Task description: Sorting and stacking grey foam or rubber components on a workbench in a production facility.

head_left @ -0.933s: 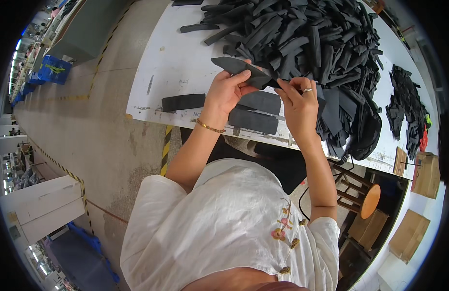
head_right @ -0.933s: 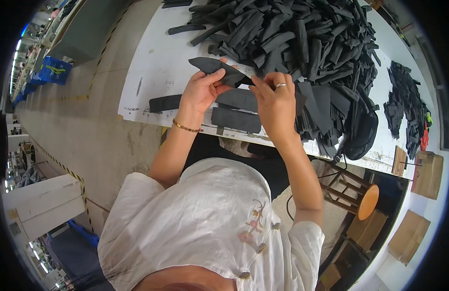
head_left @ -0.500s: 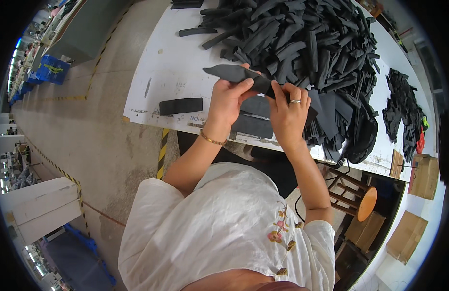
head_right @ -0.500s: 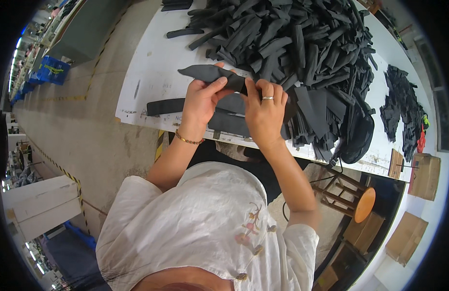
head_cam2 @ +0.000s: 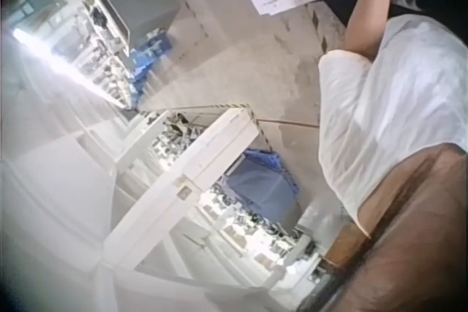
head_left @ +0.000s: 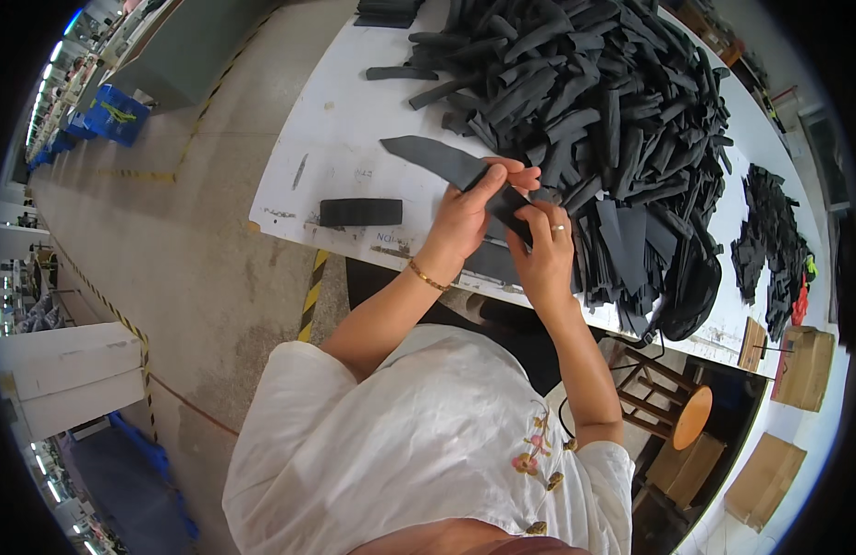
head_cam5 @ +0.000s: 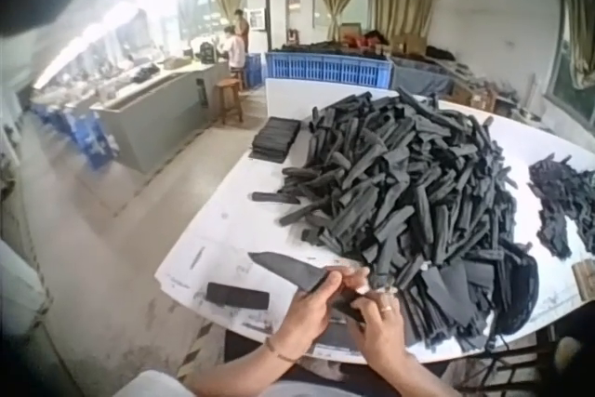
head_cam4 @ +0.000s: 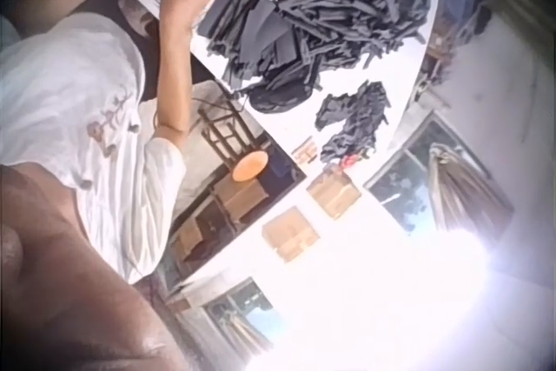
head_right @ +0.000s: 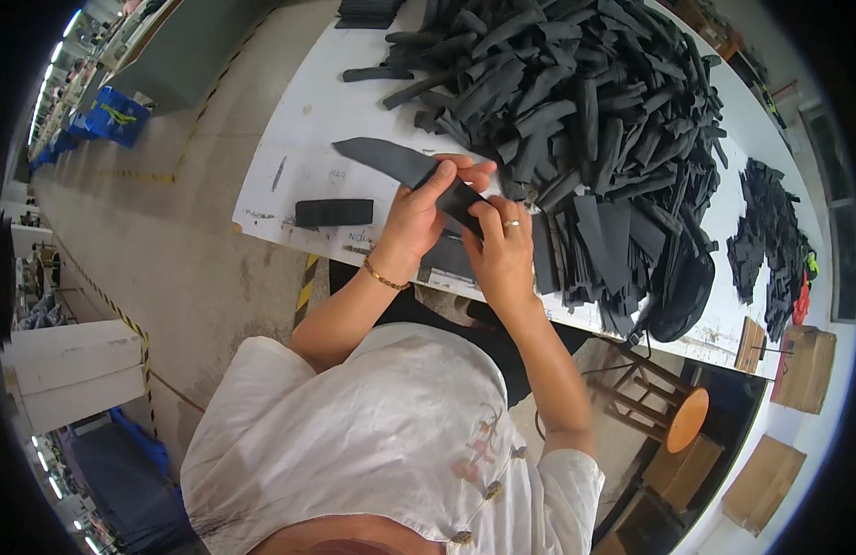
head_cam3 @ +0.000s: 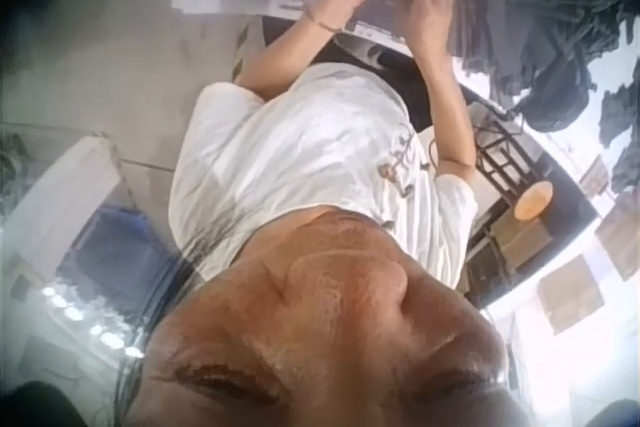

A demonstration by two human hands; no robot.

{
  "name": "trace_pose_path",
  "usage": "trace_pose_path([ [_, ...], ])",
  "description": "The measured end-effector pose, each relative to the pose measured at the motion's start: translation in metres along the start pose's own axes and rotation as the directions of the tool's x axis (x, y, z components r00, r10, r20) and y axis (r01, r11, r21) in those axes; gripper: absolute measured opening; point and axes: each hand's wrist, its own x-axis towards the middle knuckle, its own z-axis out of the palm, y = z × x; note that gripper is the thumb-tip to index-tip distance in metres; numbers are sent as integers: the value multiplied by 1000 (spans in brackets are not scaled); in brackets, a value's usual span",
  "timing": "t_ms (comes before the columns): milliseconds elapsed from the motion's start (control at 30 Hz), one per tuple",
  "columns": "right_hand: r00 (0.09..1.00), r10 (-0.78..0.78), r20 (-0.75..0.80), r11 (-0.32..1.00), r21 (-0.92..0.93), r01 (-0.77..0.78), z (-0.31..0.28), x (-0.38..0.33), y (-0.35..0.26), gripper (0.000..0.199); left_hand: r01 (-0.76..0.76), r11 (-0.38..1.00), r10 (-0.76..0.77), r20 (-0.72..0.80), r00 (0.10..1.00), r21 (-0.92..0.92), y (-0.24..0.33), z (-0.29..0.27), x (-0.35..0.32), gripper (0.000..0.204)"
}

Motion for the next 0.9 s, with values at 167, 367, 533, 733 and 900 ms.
trace_pose_path([
  [167,996,-60,60,995,80,55,1,23,-16,37,-25,997,25,2,1000,-80,1,-2,-5,25],
  [367,989,-69,127,990,130,52,-15,2,1,29,76,990,-86,-75,993,-122,-13,-5,-7,31],
  [533,987,-41,157,978,206,8,-21,15,-6,22,153,973,-173,-105,979,-175,-9,5,-11,27],
  [733,982,-129,139,974,206,99,-19,15,19,18,25,969,-66,-160,985,-246,3,7,6,30],
  [900,983,-113,143,963,259,73,-32,21,22,14,-148,960,103,-192,976,-236,17,15,11,25],
])
